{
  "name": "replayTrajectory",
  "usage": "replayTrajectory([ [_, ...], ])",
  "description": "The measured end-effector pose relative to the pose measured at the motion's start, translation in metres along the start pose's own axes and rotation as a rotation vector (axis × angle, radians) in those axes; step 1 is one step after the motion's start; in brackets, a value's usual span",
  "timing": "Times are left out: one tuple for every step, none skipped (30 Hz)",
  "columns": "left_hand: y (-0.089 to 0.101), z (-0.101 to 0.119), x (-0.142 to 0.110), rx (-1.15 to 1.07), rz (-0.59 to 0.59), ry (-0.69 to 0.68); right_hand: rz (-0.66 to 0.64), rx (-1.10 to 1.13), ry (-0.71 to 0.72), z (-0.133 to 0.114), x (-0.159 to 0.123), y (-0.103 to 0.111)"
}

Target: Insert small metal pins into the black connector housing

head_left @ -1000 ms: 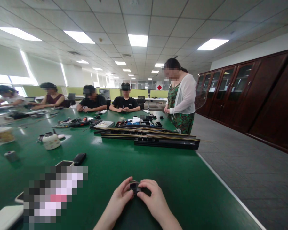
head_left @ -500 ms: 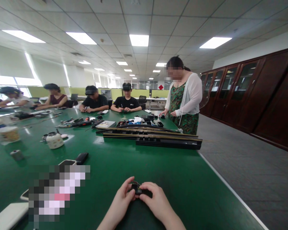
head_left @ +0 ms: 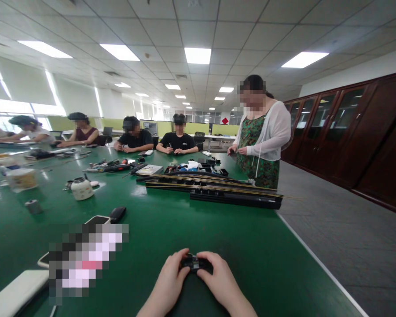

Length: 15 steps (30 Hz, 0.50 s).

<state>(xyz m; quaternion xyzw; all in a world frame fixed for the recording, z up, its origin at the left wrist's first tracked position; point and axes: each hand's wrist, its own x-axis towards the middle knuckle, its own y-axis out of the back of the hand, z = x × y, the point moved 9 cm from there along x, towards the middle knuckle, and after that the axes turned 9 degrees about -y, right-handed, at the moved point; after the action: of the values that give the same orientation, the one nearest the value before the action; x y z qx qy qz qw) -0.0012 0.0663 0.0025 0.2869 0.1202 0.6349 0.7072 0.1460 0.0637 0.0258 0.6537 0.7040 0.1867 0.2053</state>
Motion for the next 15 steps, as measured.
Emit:
replayTrajectory([
  [0.0000,0.0006,0.0003,0.022,-0.006,-0.002,0.008,-0.006,0.005,-0.0006,0.0001,0.0007],
  [0.0001,0.0012,0.0006,0.038,-0.009,-0.004,0.019,-0.012,0.011,-0.0015,0.0002,0.0017],
  [0.0001,0.0018,0.0008,0.047,-0.013,-0.007,0.027,-0.019,0.016,-0.0023,0.0002,0.0027],
  [0.0000,0.0022,0.0010,0.054,-0.017,-0.010,0.035,-0.026,0.020,-0.0029,0.0002,0.0035],
  [-0.0001,0.0023,0.0011,0.058,-0.021,-0.012,0.041,-0.032,0.021,-0.0032,0.0002,0.0042],
  [0.0000,0.0023,0.0011,0.063,-0.023,-0.013,0.044,-0.037,0.020,-0.0033,0.0002,0.0045],
  [0.0004,0.0024,0.0012,0.070,-0.024,-0.016,0.043,-0.040,0.021,-0.0033,0.0003,0.0045],
  [0.0009,0.0028,0.0013,0.079,-0.023,-0.021,0.039,-0.043,0.025,-0.0037,0.0003,0.0040],
  [0.0014,0.0034,0.0014,0.091,-0.024,-0.026,0.034,-0.047,0.031,-0.0041,0.0003,0.0034],
  [0.0018,0.0044,0.0017,0.104,-0.028,-0.032,0.030,-0.053,0.037,-0.0046,0.0004,0.0028],
  [0.0020,0.0054,0.0019,0.117,-0.035,-0.036,0.026,-0.061,0.041,-0.0049,0.0005,0.0021],
  [0.0015,0.0060,0.0021,0.128,-0.048,-0.034,0.024,-0.069,0.040,-0.0047,0.0007,0.0016],
  [0.0011,0.0061,0.0021,0.140,-0.061,-0.026,0.024,-0.077,0.034,-0.0041,0.0010,0.0013],
  [0.0008,0.0064,0.0022,0.147,-0.069,-0.022,0.026,-0.083,0.027,-0.0033,0.0014,0.0012],
  [0.0004,0.0064,0.0022,0.153,-0.075,-0.017,0.027,-0.087,0.020,-0.0025,0.0016,0.0012],
])
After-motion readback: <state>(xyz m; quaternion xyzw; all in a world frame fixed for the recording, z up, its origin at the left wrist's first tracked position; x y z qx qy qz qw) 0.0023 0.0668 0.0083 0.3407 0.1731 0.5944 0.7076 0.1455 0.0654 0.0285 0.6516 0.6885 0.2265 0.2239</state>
